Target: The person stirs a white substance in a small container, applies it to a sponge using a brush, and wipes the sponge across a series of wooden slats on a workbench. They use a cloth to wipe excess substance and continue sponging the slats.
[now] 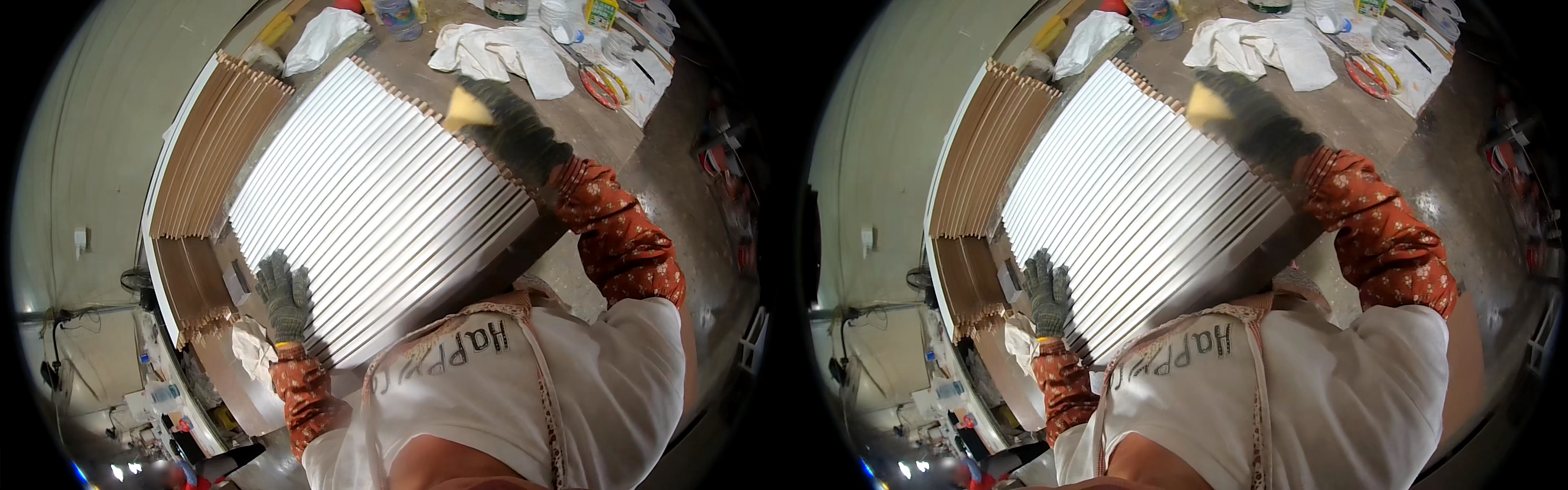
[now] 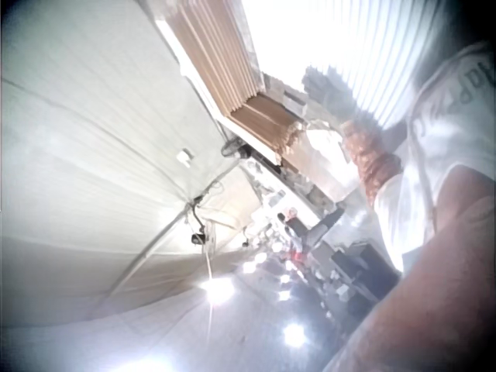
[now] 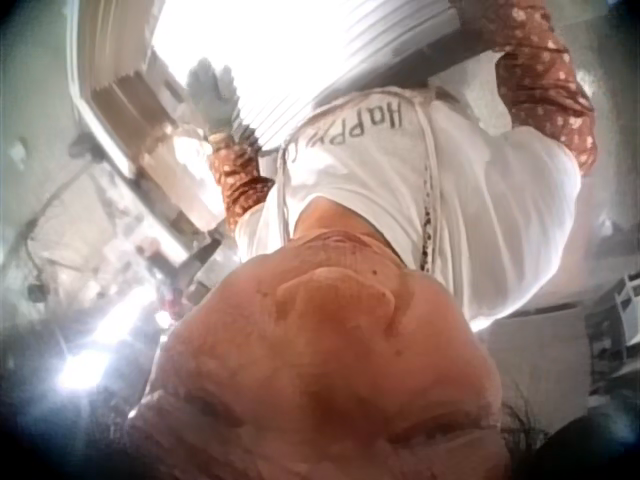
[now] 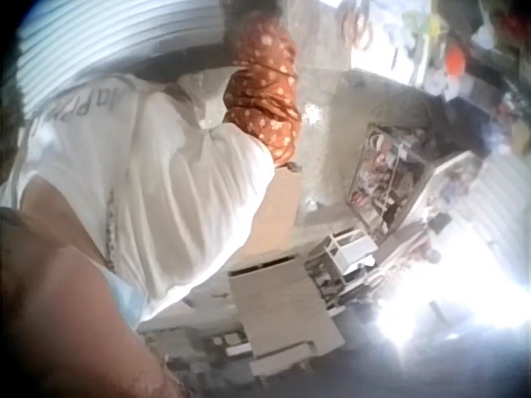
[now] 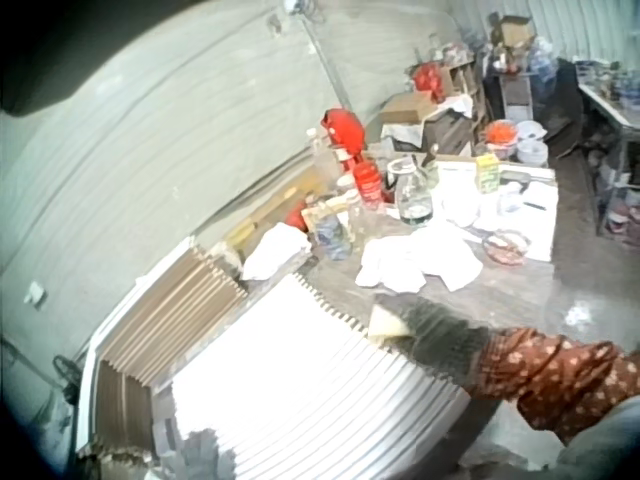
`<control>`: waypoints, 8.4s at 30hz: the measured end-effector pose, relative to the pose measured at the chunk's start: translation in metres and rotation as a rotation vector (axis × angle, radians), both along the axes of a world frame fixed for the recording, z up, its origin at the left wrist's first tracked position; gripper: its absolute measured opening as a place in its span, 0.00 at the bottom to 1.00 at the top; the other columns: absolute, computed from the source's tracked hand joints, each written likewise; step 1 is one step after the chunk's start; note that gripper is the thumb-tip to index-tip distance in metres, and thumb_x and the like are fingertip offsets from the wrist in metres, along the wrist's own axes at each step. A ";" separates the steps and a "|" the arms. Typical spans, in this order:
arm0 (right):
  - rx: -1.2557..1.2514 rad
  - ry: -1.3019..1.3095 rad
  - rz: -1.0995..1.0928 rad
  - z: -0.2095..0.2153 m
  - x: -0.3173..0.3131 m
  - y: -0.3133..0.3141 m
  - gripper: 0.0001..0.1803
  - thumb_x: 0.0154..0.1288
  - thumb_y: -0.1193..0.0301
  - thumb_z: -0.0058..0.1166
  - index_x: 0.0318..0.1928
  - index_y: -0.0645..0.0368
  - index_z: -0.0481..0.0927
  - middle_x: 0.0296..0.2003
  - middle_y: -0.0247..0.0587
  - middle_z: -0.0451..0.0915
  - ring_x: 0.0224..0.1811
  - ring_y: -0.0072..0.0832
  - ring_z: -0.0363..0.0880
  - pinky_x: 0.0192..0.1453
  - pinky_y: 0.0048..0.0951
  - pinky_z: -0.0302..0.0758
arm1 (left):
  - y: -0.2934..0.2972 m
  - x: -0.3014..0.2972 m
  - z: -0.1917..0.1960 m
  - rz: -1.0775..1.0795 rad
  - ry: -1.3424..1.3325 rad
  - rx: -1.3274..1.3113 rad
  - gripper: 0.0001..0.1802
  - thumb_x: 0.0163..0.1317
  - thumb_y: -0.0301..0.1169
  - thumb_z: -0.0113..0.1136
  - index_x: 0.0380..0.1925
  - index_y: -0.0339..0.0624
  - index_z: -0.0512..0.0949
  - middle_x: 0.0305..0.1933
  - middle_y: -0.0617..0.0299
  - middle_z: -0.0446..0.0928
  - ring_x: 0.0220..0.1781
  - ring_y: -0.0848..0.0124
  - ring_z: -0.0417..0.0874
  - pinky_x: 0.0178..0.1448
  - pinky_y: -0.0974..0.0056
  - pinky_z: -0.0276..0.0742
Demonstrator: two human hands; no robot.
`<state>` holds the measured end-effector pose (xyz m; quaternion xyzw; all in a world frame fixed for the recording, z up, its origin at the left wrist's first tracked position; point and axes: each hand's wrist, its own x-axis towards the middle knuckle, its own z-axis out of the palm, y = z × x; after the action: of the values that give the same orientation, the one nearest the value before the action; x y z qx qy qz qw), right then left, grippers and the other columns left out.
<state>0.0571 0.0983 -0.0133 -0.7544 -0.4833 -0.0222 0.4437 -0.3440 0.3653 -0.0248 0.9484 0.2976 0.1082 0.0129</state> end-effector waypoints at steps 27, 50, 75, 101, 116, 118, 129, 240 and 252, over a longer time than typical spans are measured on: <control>0.103 0.152 0.188 -0.050 0.023 -0.005 0.27 0.59 0.76 0.54 0.60 0.60 0.68 0.47 0.51 0.77 0.49 0.38 0.77 0.56 0.35 0.73 | -0.148 0.032 0.020 -0.405 0.074 0.028 0.52 0.46 0.56 0.65 0.67 0.42 0.56 0.72 0.45 0.47 0.75 0.50 0.44 0.73 0.40 0.38; 0.079 0.023 -0.117 -0.005 -0.035 -0.076 0.31 0.56 0.71 0.59 0.61 0.58 0.67 0.51 0.51 0.75 0.54 0.40 0.74 0.61 0.39 0.69 | -0.132 0.014 -0.011 -0.357 0.158 0.194 0.53 0.44 0.67 0.57 0.65 0.43 0.62 0.70 0.43 0.55 0.73 0.45 0.50 0.72 0.40 0.38; -0.021 -0.205 -0.190 0.004 -0.083 -0.090 0.28 0.56 0.70 0.61 0.58 0.58 0.70 0.48 0.50 0.76 0.50 0.43 0.76 0.56 0.41 0.74 | -0.136 0.013 -0.007 -0.313 0.191 0.159 0.51 0.49 0.68 0.52 0.66 0.45 0.60 0.70 0.45 0.54 0.73 0.47 0.50 0.73 0.41 0.39; -0.121 -0.229 -0.202 0.020 -0.092 -0.105 0.27 0.58 0.69 0.60 0.57 0.65 0.69 0.48 0.52 0.76 0.49 0.44 0.76 0.54 0.42 0.73 | -0.143 0.020 0.019 -0.311 0.101 0.053 0.49 0.48 0.66 0.55 0.64 0.45 0.62 0.69 0.45 0.56 0.70 0.47 0.54 0.72 0.40 0.44; -0.036 -0.260 0.465 0.051 -0.062 0.022 0.33 0.54 0.71 0.65 0.61 0.57 0.68 0.49 0.45 0.76 0.48 0.34 0.77 0.50 0.32 0.77 | -0.148 -0.009 0.022 -0.072 0.142 -0.004 0.52 0.46 0.70 0.50 0.68 0.54 0.57 0.72 0.49 0.51 0.74 0.52 0.47 0.75 0.45 0.36; -0.085 -0.070 0.341 0.042 -0.032 0.024 0.32 0.55 0.69 0.64 0.61 0.57 0.69 0.48 0.46 0.76 0.48 0.36 0.77 0.52 0.33 0.75 | -0.146 -0.030 0.021 0.012 0.140 0.011 0.51 0.47 0.70 0.50 0.68 0.54 0.57 0.72 0.48 0.50 0.75 0.52 0.46 0.75 0.45 0.36; -0.154 -0.161 -0.068 0.027 -0.060 0.061 0.30 0.58 0.63 0.62 0.60 0.59 0.71 0.52 0.48 0.76 0.54 0.35 0.76 0.58 0.33 0.71 | -0.106 -0.118 -0.009 -0.075 -0.124 -0.058 0.44 0.53 0.58 0.58 0.65 0.44 0.62 0.69 0.46 0.55 0.72 0.48 0.54 0.73 0.47 0.49; -0.271 -0.204 -0.036 0.009 -0.084 -0.106 0.32 0.57 0.69 0.62 0.62 0.58 0.67 0.57 0.47 0.72 0.59 0.38 0.70 0.62 0.34 0.68 | -0.118 -0.158 -0.060 -0.008 -0.570 -0.173 0.26 0.50 0.25 0.69 0.51 0.38 0.73 0.55 0.53 0.73 0.58 0.60 0.72 0.60 0.59 0.69; -0.043 -0.278 -0.354 -0.014 -0.131 -0.103 0.36 0.55 0.59 0.65 0.60 0.64 0.68 0.52 0.51 0.74 0.54 0.36 0.74 0.56 0.36 0.72 | -0.130 -0.148 -0.056 0.083 -0.582 -0.140 0.28 0.45 0.31 0.73 0.47 0.39 0.74 0.47 0.53 0.75 0.49 0.57 0.75 0.54 0.56 0.71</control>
<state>-0.0736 -0.0047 -0.0273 -0.8264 -0.4001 -0.1934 0.3457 -0.4920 0.2356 -0.0811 0.8614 0.3266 0.3551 0.1586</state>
